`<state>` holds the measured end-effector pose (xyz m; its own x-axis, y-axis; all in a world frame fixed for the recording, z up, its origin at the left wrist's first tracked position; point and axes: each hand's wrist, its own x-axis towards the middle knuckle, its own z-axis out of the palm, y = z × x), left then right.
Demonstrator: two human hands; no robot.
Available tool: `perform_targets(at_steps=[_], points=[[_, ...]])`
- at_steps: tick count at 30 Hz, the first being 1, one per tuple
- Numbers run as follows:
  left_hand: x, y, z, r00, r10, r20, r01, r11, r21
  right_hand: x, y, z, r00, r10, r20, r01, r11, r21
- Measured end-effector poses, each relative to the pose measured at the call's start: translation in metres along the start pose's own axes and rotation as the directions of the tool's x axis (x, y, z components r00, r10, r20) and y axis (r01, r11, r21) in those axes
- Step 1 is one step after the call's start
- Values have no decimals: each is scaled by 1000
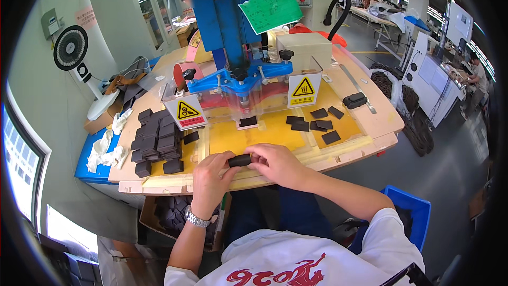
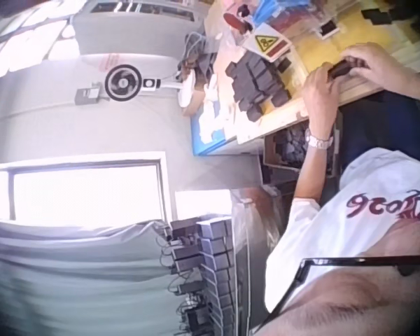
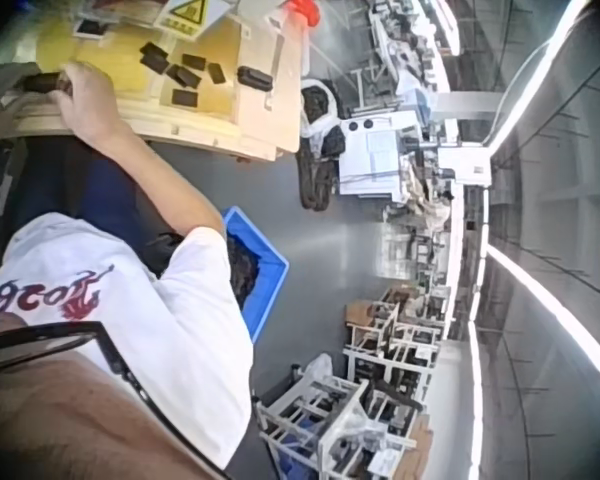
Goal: Using a heat press machine to stamp or bond small leather components in a workshop environment.
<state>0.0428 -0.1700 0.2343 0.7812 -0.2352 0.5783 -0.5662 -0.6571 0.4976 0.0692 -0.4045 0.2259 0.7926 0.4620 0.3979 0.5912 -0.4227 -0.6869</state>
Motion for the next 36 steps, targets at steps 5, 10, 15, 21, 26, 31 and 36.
perform_targets(at_steps=[5,10,15,21,26,31,36], points=[[-5,-21,26,961,-224,-161,186,958,-218,34,50,-20,913,394,110,-381,721,579],[-4,-22,27,952,-259,-165,210,941,-266,76,85,-21,831,519,200,-453,424,784],[-8,-19,23,953,-236,-191,181,946,-270,94,79,-8,713,689,129,-558,446,699],[-7,-17,22,956,-233,-180,182,947,-265,100,79,-6,665,746,34,-613,519,595],[-12,-26,17,954,-235,-185,186,950,-250,45,74,-45,728,685,-32,-485,547,683],[-1,-21,15,969,-179,-170,142,967,-211,-45,56,-107,725,614,-312,-410,749,521],[16,-19,11,995,-103,-3,103,992,-70,-38,-2,-66,976,216,-15,-207,953,222]])
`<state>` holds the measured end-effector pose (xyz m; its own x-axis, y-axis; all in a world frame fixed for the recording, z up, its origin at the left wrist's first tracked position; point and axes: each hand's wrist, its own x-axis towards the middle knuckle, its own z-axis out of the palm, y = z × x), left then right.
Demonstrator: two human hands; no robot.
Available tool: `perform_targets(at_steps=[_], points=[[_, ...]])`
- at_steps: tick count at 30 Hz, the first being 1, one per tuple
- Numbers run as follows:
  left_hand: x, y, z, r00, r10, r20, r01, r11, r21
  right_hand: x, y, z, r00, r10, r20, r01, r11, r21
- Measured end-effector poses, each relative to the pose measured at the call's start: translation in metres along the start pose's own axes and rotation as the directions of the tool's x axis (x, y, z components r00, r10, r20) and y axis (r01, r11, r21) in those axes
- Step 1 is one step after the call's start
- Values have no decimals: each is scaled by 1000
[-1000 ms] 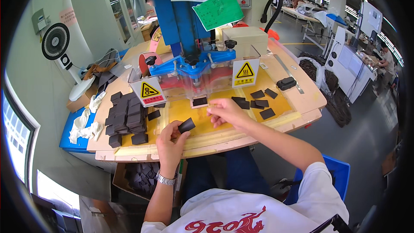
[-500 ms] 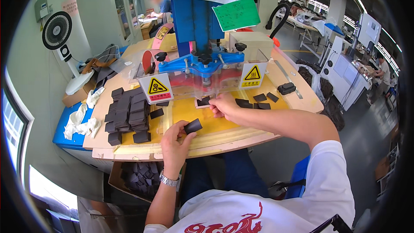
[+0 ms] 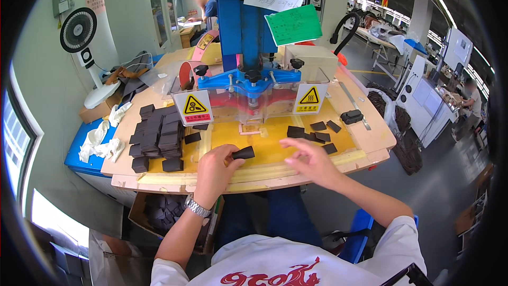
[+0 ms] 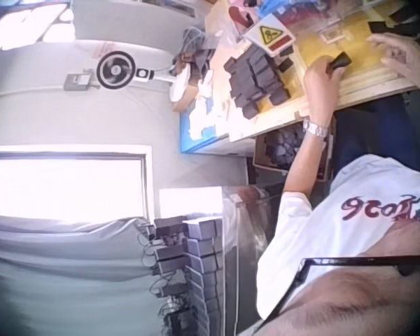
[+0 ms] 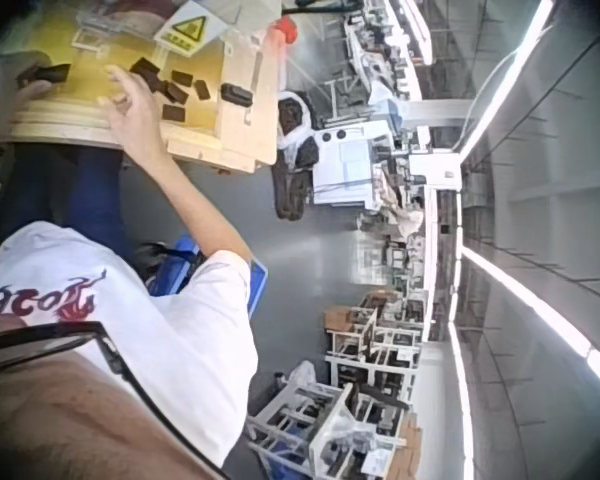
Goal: Using a heat press machine to stamp or bond small leather components in a workshop environment.
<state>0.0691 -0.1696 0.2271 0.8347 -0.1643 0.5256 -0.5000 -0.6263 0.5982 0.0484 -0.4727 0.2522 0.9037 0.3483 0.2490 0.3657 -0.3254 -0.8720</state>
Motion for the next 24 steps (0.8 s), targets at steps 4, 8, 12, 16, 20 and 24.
perform_targets(at_steps=[4,8,12,16,20,24], points=[[19,6,4,998,15,56,-15,1000,-1,19,-5,36,984,-96,152,90,995,44],[32,3,8,996,-33,85,34,999,1,35,24,49,993,-60,99,45,988,146],[42,1,16,997,-30,72,33,999,-28,42,30,46,994,25,109,-58,950,308],[46,-9,23,996,-42,76,45,998,-38,58,42,43,991,99,86,-124,920,372],[38,-12,14,995,87,52,-94,982,165,80,51,35,984,175,44,-180,938,297],[32,-19,6,983,135,125,-162,957,239,97,50,36,966,254,54,-259,933,248]])
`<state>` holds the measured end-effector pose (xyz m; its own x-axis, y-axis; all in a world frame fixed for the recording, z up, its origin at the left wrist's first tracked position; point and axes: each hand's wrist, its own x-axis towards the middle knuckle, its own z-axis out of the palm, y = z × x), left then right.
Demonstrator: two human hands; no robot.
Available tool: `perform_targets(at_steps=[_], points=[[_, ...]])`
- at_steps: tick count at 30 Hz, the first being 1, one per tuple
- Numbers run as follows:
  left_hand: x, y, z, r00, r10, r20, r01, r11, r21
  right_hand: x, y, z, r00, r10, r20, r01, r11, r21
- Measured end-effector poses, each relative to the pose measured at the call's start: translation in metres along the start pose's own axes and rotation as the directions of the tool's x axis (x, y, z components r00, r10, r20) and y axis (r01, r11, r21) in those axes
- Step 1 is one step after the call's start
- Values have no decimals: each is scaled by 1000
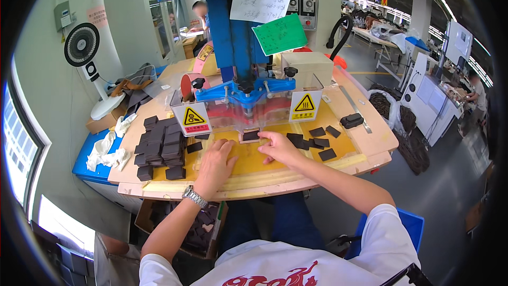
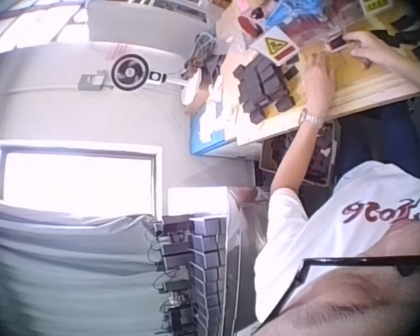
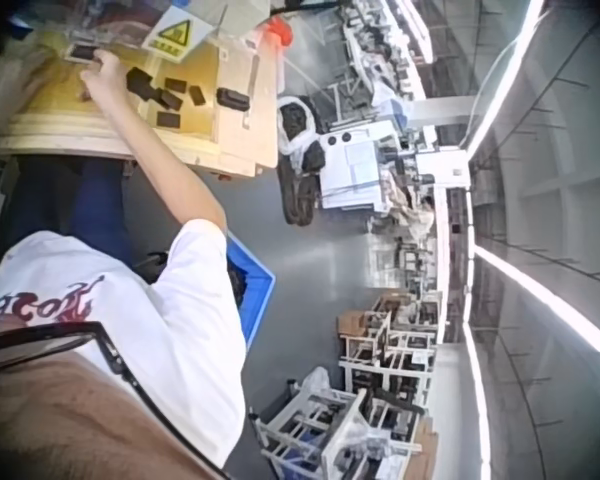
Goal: Using a heat press machine to stamp or bond small leather components in a workshop environment.
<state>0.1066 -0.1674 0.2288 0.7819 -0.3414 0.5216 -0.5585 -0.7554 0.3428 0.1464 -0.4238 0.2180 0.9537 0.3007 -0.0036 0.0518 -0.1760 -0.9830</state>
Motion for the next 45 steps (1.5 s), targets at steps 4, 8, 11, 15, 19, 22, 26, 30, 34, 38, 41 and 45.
perform_targets(at_steps=[4,8,11,15,19,22,26,30,34,38,41,45], points=[[6,-7,8,996,89,6,-89,995,54,17,3,-3,1000,1,23,1,996,-91],[16,-17,29,991,130,3,-127,963,237,18,-8,4,998,9,56,4,973,-229],[20,-18,38,990,140,-10,-128,928,351,11,-14,1,997,-9,74,28,967,-253],[22,-18,40,981,192,-31,-167,914,370,7,2,-12,964,-246,97,247,711,-658],[20,-15,39,984,170,-45,-142,917,374,10,14,-4,893,-432,123,286,336,-897],[21,-13,41,988,150,-35,-125,911,393,16,2,10,913,-398,84,212,289,-934],[30,-10,46,989,142,-30,-114,891,439,23,3,12,910,-406,85,205,262,-943],[32,-6,51,996,88,26,-89,872,481,22,9,17,873,-477,104,227,209,-951],[33,-4,49,996,71,51,-87,857,509,21,8,19,869,-485,96,226,216,-950],[31,-9,50,995,98,6,-90,881,464,10,10,15,821,-558,119,286,221,-932],[30,-8,48,992,125,-36,-97,895,436,-1,16,13,783,-608,132,329,224,-917],[24,-13,47,986,163,-43,-133,908,398,-3,14,15,774,-618,140,341,220,-914]])
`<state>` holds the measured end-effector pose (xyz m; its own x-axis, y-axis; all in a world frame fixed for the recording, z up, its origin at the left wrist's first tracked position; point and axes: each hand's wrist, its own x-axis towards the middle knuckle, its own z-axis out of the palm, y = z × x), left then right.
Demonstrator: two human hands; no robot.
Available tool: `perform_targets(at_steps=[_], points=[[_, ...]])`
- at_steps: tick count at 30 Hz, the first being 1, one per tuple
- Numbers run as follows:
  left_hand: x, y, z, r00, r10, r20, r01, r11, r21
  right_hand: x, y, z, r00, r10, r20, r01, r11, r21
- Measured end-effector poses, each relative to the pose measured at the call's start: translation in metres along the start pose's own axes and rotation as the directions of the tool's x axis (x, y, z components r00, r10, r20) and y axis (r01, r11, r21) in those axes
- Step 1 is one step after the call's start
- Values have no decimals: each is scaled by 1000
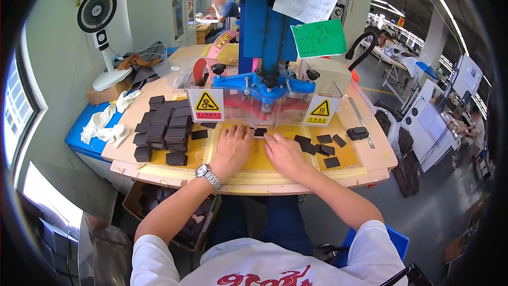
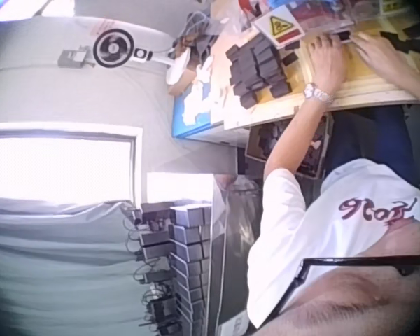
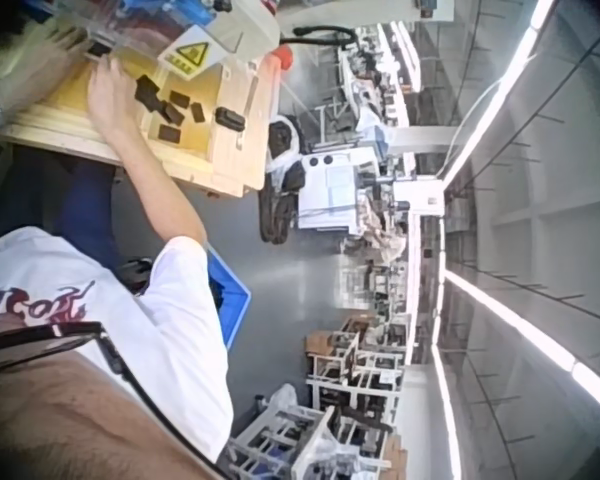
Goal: Using a heat press machine to stamp or bond small leather components in a workshop environment.
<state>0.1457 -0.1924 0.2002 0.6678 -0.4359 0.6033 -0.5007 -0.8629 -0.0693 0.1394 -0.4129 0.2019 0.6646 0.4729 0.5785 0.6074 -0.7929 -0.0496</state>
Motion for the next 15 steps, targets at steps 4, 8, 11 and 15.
perform_targets(at_steps=[4,8,11,15], points=[[-7,3,-14,996,57,63,-55,998,-44,-1,-1,-1,1000,25,-6,-24,999,34],[-4,4,-22,995,49,82,-45,997,-55,0,-4,-3,999,-23,-26,23,1000,1],[4,6,-26,994,40,99,-37,999,-29,5,-4,-7,999,0,39,1,1000,-29],[1,5,-20,994,34,100,-34,999,1,6,-3,-5,997,1,76,1,1000,-27]])
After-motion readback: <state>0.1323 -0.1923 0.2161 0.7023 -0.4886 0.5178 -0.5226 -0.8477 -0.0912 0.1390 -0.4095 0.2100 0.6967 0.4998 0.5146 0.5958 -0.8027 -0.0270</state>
